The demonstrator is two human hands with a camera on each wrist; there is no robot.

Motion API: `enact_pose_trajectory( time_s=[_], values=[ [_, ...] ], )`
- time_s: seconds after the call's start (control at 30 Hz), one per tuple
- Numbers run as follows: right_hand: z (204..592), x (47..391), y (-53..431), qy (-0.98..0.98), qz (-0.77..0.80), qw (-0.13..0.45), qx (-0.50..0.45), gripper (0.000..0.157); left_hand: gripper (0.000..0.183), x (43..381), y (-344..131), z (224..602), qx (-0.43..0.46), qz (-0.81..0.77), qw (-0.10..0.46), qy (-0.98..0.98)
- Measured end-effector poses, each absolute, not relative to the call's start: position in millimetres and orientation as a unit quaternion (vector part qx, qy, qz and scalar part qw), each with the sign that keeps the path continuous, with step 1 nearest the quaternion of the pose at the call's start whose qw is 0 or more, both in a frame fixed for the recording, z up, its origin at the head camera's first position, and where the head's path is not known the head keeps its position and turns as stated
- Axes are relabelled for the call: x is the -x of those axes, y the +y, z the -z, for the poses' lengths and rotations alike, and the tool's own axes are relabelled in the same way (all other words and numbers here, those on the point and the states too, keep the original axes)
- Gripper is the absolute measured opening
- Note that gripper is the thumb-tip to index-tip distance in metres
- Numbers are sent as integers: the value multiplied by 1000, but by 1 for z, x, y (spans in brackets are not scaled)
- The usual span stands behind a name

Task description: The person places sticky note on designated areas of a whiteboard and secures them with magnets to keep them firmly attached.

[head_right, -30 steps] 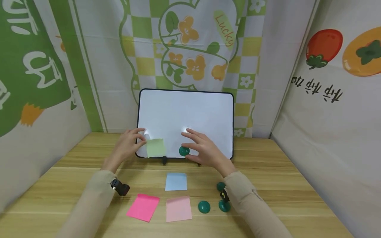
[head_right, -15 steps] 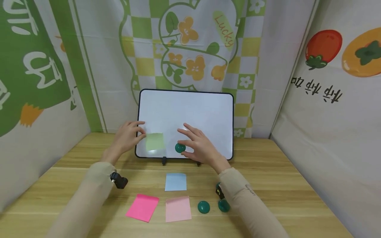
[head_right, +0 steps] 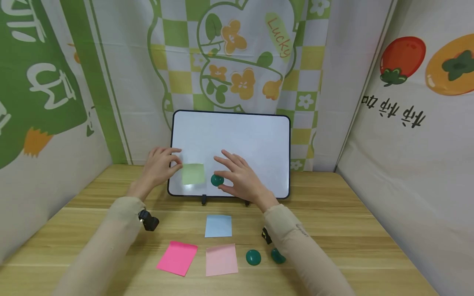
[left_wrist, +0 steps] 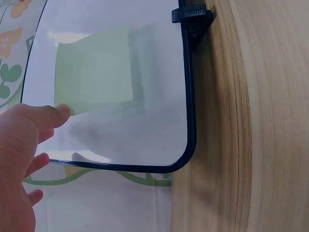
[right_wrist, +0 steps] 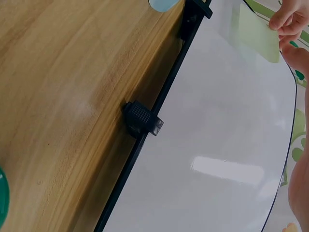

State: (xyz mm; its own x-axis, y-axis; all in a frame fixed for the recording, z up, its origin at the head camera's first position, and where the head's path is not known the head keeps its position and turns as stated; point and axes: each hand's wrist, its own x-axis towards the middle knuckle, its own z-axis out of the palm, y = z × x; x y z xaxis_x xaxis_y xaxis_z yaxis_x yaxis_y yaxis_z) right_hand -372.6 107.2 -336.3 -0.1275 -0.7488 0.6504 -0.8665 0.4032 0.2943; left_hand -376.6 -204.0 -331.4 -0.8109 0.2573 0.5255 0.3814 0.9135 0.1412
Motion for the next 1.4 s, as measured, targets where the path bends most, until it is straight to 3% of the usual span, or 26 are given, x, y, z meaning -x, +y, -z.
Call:
enact_pose_trajectory(
  time_s=[1.4],
  values=[
    [335,397,54,-805,34,349,-478,43,11,397,-189,336,156,60,327,-930]
  ],
)
